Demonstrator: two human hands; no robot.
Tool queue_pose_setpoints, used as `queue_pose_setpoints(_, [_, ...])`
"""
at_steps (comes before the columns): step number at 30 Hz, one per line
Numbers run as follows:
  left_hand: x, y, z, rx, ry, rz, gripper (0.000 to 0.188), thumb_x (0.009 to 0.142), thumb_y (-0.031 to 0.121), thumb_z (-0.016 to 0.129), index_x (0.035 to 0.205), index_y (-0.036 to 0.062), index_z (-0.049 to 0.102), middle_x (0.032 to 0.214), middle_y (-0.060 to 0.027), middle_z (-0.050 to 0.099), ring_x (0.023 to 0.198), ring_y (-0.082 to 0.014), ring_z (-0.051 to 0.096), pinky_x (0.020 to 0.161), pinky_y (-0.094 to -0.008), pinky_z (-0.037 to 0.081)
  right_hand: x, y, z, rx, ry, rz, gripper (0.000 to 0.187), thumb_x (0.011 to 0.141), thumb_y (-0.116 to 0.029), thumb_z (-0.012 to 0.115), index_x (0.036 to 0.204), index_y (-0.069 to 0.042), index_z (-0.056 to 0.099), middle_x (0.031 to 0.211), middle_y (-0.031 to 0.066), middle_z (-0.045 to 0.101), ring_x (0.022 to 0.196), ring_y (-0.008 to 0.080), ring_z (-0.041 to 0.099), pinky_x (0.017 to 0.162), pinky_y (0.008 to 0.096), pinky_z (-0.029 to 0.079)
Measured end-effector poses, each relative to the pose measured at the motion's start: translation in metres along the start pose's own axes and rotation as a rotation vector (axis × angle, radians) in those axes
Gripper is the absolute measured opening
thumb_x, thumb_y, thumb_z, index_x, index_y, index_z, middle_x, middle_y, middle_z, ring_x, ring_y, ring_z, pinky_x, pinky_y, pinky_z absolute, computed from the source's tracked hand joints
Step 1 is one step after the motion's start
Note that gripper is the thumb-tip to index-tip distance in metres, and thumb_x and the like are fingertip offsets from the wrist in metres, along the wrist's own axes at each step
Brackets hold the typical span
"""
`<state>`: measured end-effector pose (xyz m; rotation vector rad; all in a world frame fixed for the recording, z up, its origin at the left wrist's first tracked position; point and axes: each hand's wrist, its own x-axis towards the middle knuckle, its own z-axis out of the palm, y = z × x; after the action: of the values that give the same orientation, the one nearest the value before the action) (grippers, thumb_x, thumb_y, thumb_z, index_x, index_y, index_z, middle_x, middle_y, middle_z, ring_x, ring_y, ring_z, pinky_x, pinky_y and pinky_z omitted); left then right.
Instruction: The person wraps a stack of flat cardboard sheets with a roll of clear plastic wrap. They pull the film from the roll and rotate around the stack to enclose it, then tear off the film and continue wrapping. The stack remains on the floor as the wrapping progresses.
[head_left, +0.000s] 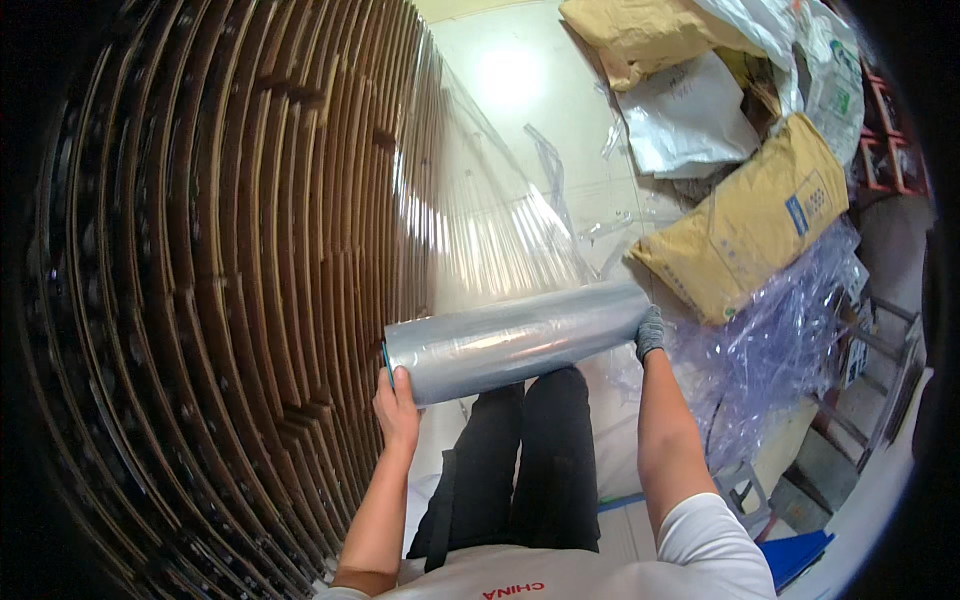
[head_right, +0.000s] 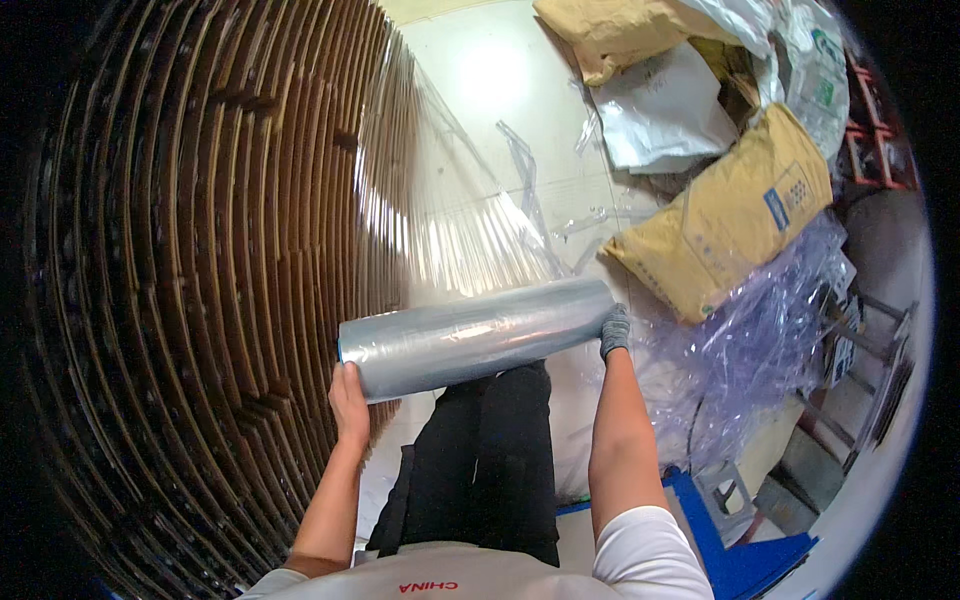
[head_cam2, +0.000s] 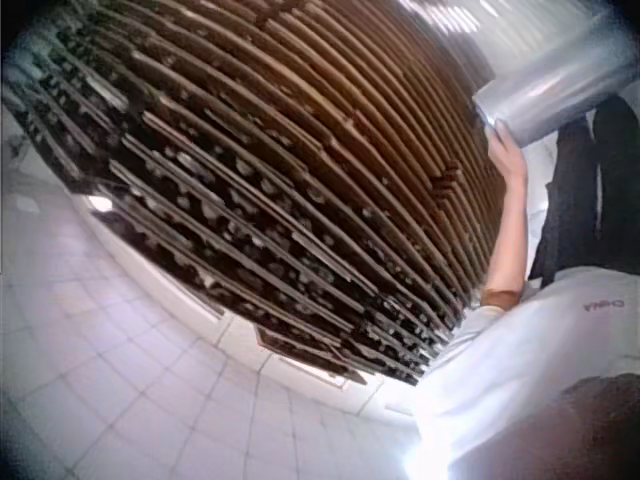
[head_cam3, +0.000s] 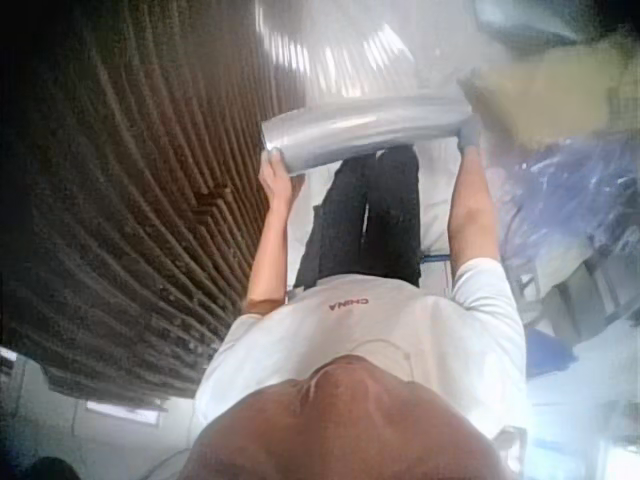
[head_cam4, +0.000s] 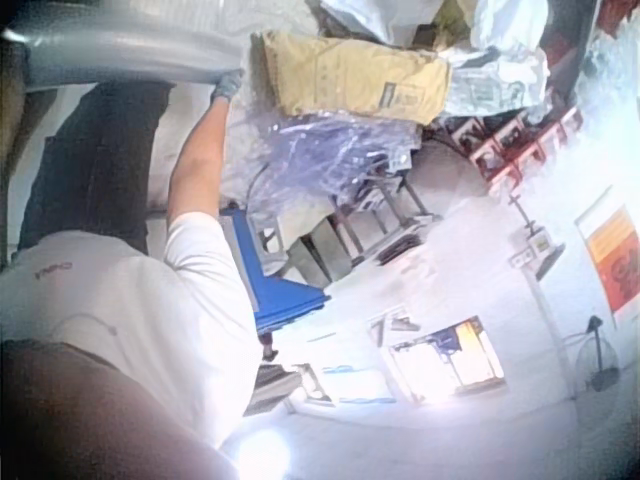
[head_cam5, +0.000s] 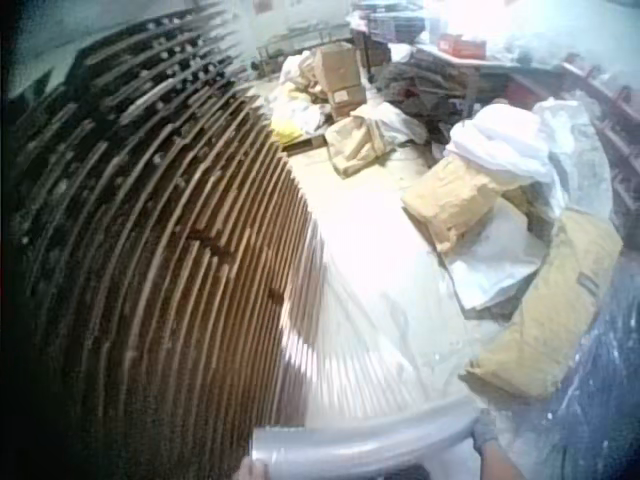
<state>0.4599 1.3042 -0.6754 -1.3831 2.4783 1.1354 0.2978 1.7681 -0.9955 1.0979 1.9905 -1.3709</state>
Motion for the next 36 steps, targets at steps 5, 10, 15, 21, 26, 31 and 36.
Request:
queue_pose_setpoints(5, [-0.062, -0.070, -0.031, 0.023, -0.002, 0.099, 0.059, 0.102, 0.043, 0.044, 0.120, -0.0121, 0.054, 0.100, -0.0339, 0.062, 0.092, -0.0483, 0.059, 0.082, -0.0486, 0.044, -0.065, 0.105, -0.027, -0.163, 0.076, -0.001, 0.062, 0.101, -0.052, 0.030, 0.120, -0.001, 0.061, 0.113, 0.0133, 0.066, 0.096, 0.0279, 0.061, 0.085, 0.0404, 0.049])
queue_pose_setpoints(10, [-0.132, -0.139, -0.055, 0.002, 0.017, 0.197, 0.057, 0.102, 0.043, 0.045, 0.117, -0.0105, 0.055, 0.096, -0.0324, 0.062, 0.090, -0.0469, 0.060, 0.078, -0.0494, 0.044, -0.120, 0.211, -0.046, -0.045, 0.103, 0.083, 0.059, 0.098, -0.053, 0.033, 0.114, -0.004, 0.062, 0.103, 0.0117, 0.065, 0.090, 0.0278, 0.060, 0.079, 0.0404, 0.049])
queue_pose_setpoints(15, [-0.223, -0.229, -0.071, -0.045, 0.001, 0.225, 0.052, 0.103, 0.043, 0.042, 0.102, -0.0074, 0.054, 0.083, -0.0247, 0.058, 0.075, -0.0391, 0.053, 0.072, -0.0469, 0.042, -0.184, 0.345, -0.071, 0.174, 0.255, 0.078, 0.057, 0.095, -0.047, 0.037, 0.107, 0.002, 0.065, 0.097, 0.0191, 0.066, 0.091, 0.0286, 0.062, 0.079, 0.0419, 0.049])
queue_pose_setpoints(21, [-0.299, -0.330, -0.083, 0.023, 0.040, 0.479, 0.056, 0.103, 0.048, 0.038, 0.097, -0.0067, 0.052, 0.076, -0.0159, 0.051, 0.070, -0.0272, 0.049, 0.067, -0.0404, 0.041, -0.296, 0.492, -0.074, 0.080, 0.314, 0.221, 0.065, 0.097, -0.059, 0.034, 0.103, -0.001, 0.063, 0.085, 0.0118, 0.063, 0.075, 0.0240, 0.058, 0.071, 0.0389, 0.049])
queue_pose_setpoints(26, [-0.327, -0.418, -0.113, 0.177, -0.290, 0.408, 0.065, 0.103, 0.045, 0.037, 0.126, -0.0147, 0.044, 0.089, -0.0151, 0.055, 0.080, -0.0219, 0.049, 0.075, -0.0375, 0.044, -0.348, 0.630, 0.003, 0.667, 0.342, 0.247, 0.057, 0.098, -0.056, 0.035, 0.100, -0.007, 0.064, 0.088, 0.0089, 0.065, 0.075, 0.0227, 0.060, 0.071, 0.0394, 0.052])
queue_pose_setpoints(31, [-0.294, -0.501, -0.113, 0.308, -0.413, 0.572, 0.070, 0.100, 0.057, 0.035, 0.120, -0.0088, 0.045, 0.100, -0.0223, 0.054, 0.088, -0.0315, 0.054, 0.078, -0.0432, 0.045, -0.350, 0.735, 0.125, 0.956, 0.273, 0.481, 0.049, 0.094, -0.054, 0.043, 0.106, -0.010, 0.062, 0.103, 0.0084, 0.067, 0.092, 0.0230, 0.063, 0.079, 0.0424, 0.053])
queue_pose_setpoints(36, [-0.224, -0.588, -0.130, 0.519, -0.489, 0.780, 0.060, 0.097, 0.039, 0.039, 0.131, -0.0110, 0.040, 0.115, -0.0312, 0.048, 0.100, -0.0468, 0.050, 0.088, -0.0534, 0.041, -0.375, 0.830, 0.278, 1.058, 0.275, 0.329, 0.044, 0.101, -0.045, 0.037, 0.115, -0.011, 0.061, 0.116, 0.0074, 0.064, 0.104, 0.0234, 0.060, 0.090, 0.0390, 0.050])
